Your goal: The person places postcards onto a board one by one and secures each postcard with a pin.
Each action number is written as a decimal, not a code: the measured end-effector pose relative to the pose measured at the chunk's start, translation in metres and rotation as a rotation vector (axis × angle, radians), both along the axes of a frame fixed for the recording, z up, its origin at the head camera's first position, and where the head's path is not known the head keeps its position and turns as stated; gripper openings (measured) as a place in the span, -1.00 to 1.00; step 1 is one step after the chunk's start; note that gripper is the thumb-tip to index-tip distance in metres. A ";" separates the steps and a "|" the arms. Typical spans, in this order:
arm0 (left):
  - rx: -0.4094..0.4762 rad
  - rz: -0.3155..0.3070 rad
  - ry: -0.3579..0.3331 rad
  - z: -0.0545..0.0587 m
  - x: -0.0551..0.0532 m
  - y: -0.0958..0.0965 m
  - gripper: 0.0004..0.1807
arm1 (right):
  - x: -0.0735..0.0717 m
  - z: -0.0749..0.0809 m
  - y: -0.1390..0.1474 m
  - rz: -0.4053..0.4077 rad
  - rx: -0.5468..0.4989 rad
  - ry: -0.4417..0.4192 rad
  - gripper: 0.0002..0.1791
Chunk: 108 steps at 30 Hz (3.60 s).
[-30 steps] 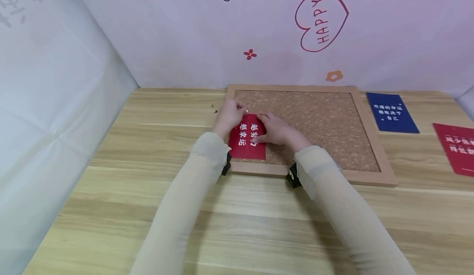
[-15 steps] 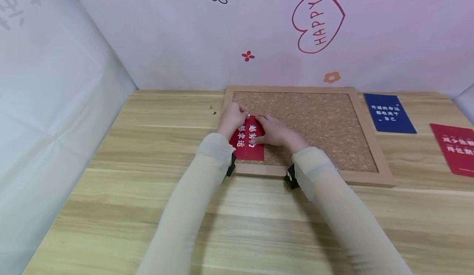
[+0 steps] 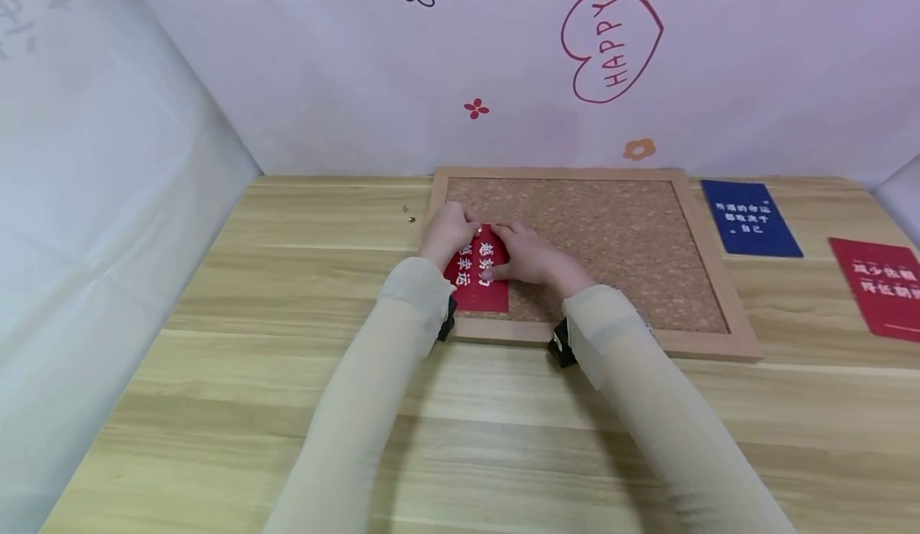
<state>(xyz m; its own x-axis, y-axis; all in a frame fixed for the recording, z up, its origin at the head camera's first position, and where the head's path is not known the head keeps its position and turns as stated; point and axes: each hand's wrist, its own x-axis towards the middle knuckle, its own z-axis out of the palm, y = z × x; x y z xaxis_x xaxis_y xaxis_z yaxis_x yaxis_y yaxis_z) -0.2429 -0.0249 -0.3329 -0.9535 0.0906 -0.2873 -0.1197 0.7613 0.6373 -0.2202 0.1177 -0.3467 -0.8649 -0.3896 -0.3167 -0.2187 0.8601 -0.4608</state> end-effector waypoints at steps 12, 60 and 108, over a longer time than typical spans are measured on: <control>0.000 0.033 -0.007 -0.001 0.001 0.000 -0.72 | -0.001 -0.002 0.001 0.000 -0.009 0.001 -0.04; -0.033 0.051 -0.031 -0.008 -0.006 -0.004 -0.59 | 0.002 0.001 -0.001 -0.006 0.004 -0.004 -0.04; -0.033 0.022 -0.054 -0.004 -0.005 -0.004 -0.65 | 0.003 0.000 0.003 0.003 -0.010 0.001 -0.04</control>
<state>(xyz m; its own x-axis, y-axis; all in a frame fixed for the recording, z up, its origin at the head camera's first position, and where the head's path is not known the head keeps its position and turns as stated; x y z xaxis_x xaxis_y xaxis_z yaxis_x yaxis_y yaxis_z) -0.2477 -0.0285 -0.3365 -0.9383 0.0589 -0.3407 -0.1703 0.7788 0.6037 -0.2177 0.1203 -0.3471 -0.8637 -0.3955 -0.3123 -0.2217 0.8547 -0.4693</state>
